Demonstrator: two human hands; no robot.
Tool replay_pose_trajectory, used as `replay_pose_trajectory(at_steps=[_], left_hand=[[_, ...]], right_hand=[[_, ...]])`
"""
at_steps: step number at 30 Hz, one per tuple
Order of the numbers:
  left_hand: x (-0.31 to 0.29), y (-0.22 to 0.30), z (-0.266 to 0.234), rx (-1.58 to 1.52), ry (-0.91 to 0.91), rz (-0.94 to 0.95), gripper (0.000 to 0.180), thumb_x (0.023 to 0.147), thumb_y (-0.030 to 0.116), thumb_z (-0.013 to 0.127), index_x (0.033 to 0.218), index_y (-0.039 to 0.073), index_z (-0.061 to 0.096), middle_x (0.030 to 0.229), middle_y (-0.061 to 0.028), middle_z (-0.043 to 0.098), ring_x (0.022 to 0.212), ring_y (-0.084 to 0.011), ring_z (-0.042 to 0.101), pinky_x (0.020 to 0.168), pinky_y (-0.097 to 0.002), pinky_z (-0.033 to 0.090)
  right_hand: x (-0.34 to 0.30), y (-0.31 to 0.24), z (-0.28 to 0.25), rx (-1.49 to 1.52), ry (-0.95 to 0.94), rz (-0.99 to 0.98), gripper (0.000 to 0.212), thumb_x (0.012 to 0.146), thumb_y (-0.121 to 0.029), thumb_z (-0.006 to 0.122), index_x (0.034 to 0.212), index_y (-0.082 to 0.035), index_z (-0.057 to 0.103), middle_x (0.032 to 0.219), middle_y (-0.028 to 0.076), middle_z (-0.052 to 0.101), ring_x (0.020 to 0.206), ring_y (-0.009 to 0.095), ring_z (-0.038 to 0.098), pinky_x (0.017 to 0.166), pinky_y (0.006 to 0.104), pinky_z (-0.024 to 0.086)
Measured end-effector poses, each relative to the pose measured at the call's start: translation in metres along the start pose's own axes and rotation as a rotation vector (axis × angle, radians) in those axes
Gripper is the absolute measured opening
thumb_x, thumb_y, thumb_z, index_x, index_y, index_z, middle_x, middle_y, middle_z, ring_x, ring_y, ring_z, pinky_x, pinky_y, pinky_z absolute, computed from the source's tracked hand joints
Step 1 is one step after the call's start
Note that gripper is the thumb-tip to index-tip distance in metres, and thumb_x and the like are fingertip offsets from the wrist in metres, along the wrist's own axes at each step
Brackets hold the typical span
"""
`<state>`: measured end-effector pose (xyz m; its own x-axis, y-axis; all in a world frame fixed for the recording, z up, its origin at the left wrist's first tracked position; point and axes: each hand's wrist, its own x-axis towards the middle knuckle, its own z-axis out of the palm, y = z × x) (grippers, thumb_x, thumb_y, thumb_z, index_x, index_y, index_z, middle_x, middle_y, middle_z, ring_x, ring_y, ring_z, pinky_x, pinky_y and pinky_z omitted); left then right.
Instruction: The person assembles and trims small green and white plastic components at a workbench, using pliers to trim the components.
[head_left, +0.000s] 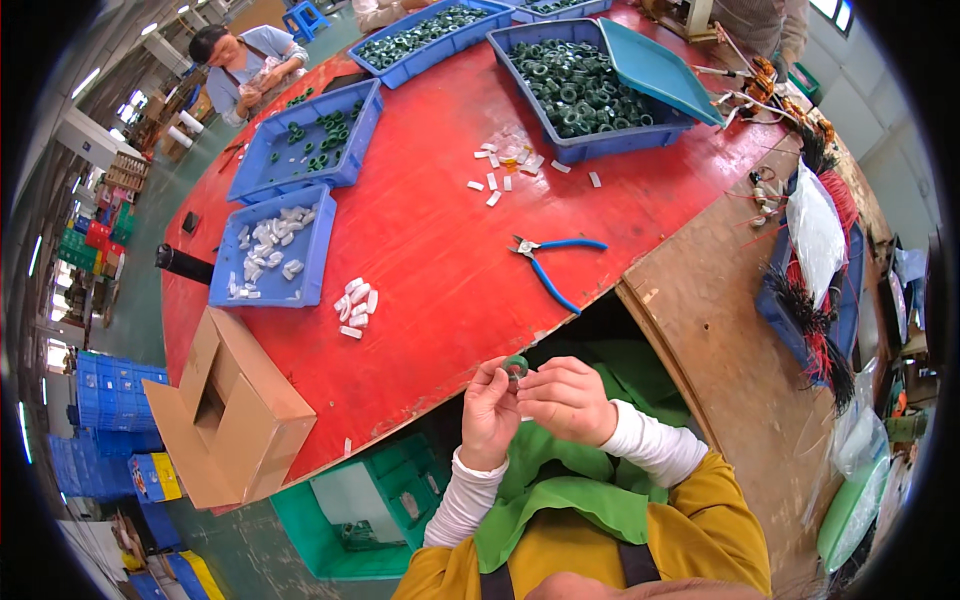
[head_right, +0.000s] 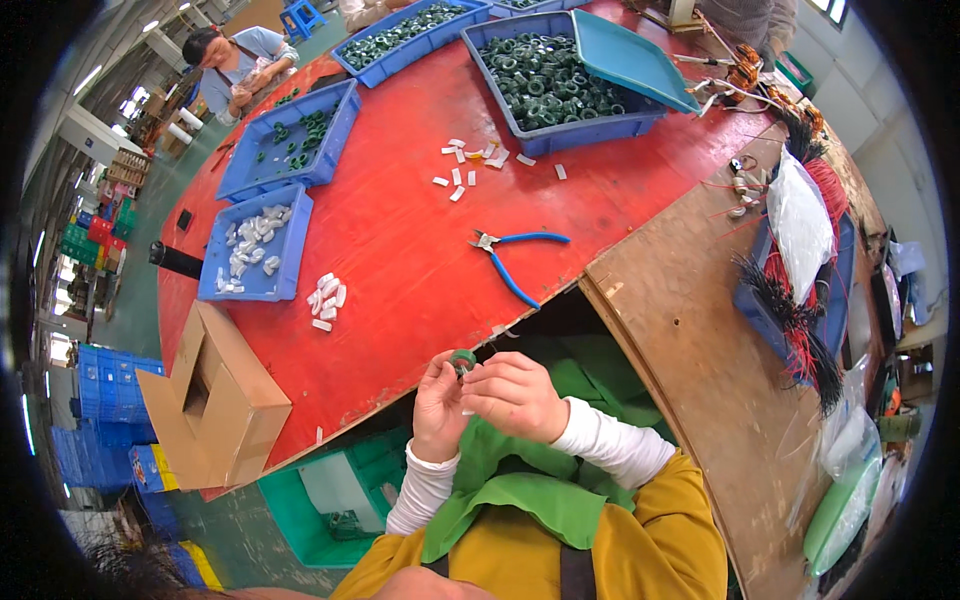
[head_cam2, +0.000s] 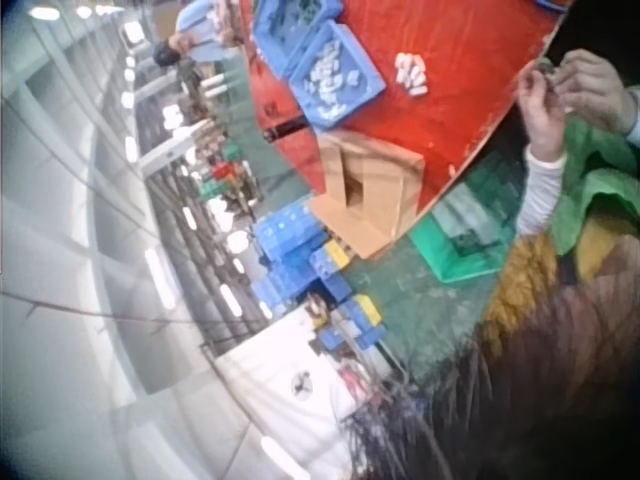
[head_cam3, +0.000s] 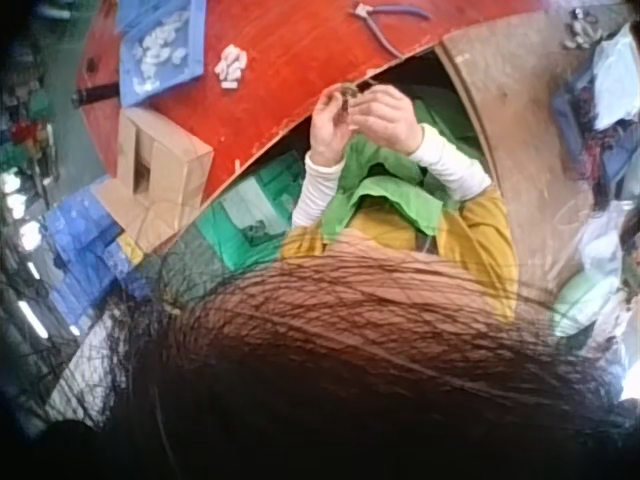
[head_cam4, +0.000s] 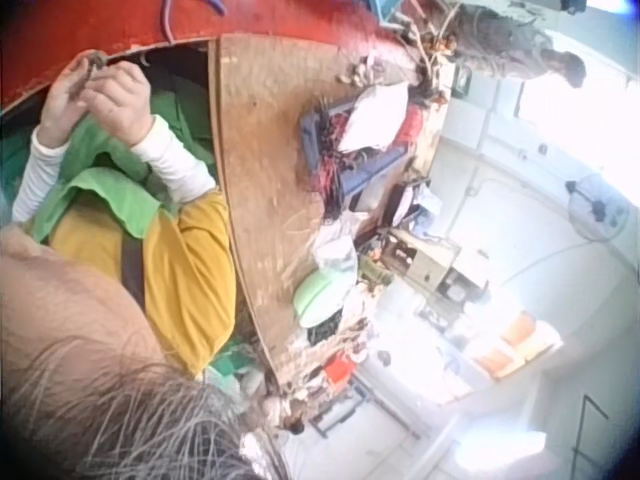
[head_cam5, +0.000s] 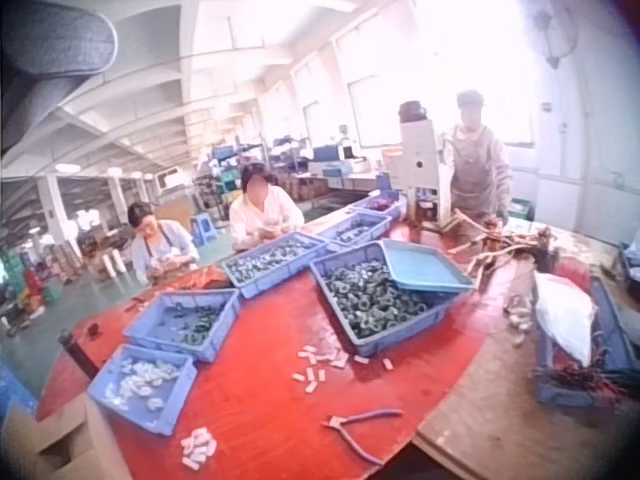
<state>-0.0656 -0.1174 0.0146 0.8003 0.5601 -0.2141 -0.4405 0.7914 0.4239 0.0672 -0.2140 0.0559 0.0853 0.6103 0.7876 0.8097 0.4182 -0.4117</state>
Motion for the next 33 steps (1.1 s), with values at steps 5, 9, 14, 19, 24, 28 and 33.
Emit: replay_pose_trajectory(at_steps=[5, 9, 14, 19, 24, 28, 33], left_hand=[[-0.001, -0.004, 0.003, -0.037, -0.019, -0.006, 0.018, 0.096, 0.007, 0.053, 0.112, 0.004, 0.059, 0.104, -0.0129, 0.067, 0.096, -0.0226, 0.066, 0.084, -0.0368, 0.055], [-0.002, -0.005, 0.006, 0.076, -0.041, 0.024, 0.018, 0.096, 0.009, 0.054, 0.113, 0.004, 0.058, 0.105, -0.0121, 0.066, 0.096, -0.023, 0.065, 0.086, -0.0353, 0.054], [-0.003, -0.007, 0.007, 0.074, -0.067, 0.025, 0.017, 0.096, 0.009, 0.054, 0.112, 0.005, 0.058, 0.106, -0.012, 0.066, 0.097, -0.0237, 0.065, 0.088, -0.0367, 0.053], [-0.003, -0.009, 0.009, 0.065, -0.101, 0.027, 0.017, 0.095, 0.009, 0.055, 0.111, 0.006, 0.059, 0.109, -0.0108, 0.066, 0.099, -0.0237, 0.064, 0.09, -0.0404, 0.053], [-0.002, -0.011, 0.009, 0.061, -0.107, 0.037, 0.017, 0.095, 0.006, 0.055, 0.112, 0.004, 0.058, 0.108, -0.0116, 0.065, 0.098, -0.0244, 0.064, 0.088, -0.0399, 0.054], [-0.004, -0.013, 0.008, 0.029, -0.138, 0.02, 0.02, 0.094, 0.004, 0.055, 0.114, 0.001, 0.057, 0.106, -0.0127, 0.064, 0.097, -0.0239, 0.065, 0.086, -0.0392, 0.055], [-0.002, -0.016, 0.003, 0.026, -0.135, -0.036, 0.019, 0.095, 0.005, 0.055, 0.114, 0.002, 0.057, 0.106, -0.0125, 0.065, 0.097, -0.0229, 0.065, 0.088, -0.041, 0.055]], right_hand=[[0.0, 0.003, -0.005, 0.02, 0.012, 0.007, 0.019, 0.069, -0.008, 0.071, 0.087, -0.006, 0.067, 0.093, 0.005, 0.068, 0.085, 0.02, 0.066, 0.078, 0.0353, 0.052], [-0.003, 0.0, -0.007, 0.021, -0.001, 0.005, 0.019, 0.069, -0.008, 0.071, 0.088, -0.006, 0.067, 0.092, 0.005, 0.067, 0.085, 0.02, 0.066, 0.076, 0.0347, 0.052], [-0.008, 0.002, -0.009, 0.062, -0.051, 0.03, 0.018, 0.07, -0.007, 0.071, 0.087, -0.006, 0.066, 0.089, 0.005, 0.066, 0.083, 0.02, 0.066, 0.071, 0.0341, 0.052], [-0.008, 0.0, -0.014, 0.138, -0.04, 0.081, 0.018, 0.07, -0.006, 0.072, 0.086, -0.005, 0.065, 0.088, 0.006, 0.066, 0.08, 0.022, 0.066, 0.068, 0.0335, 0.052], [-0.005, 0.002, -0.018, 0.137, -0.019, 0.108, 0.019, 0.07, -0.006, 0.074, 0.087, -0.005, 0.064, 0.087, 0.007, 0.066, 0.079, 0.022, 0.066, 0.067, 0.0331, 0.052], [-0.012, 0.0, -0.021, 0.254, 0.055, 0.264, 0.019, 0.071, -0.005, 0.075, 0.087, -0.004, 0.065, 0.087, 0.007, 0.068, 0.078, 0.022, 0.067, 0.066, 0.0328, 0.052], [-0.017, 0.0, -0.022, 0.275, 0.044, 0.301, 0.02, 0.071, -0.004, 0.075, 0.088, -0.005, 0.065, 0.087, 0.006, 0.068, 0.078, 0.021, 0.067, 0.065, 0.0322, 0.051]])
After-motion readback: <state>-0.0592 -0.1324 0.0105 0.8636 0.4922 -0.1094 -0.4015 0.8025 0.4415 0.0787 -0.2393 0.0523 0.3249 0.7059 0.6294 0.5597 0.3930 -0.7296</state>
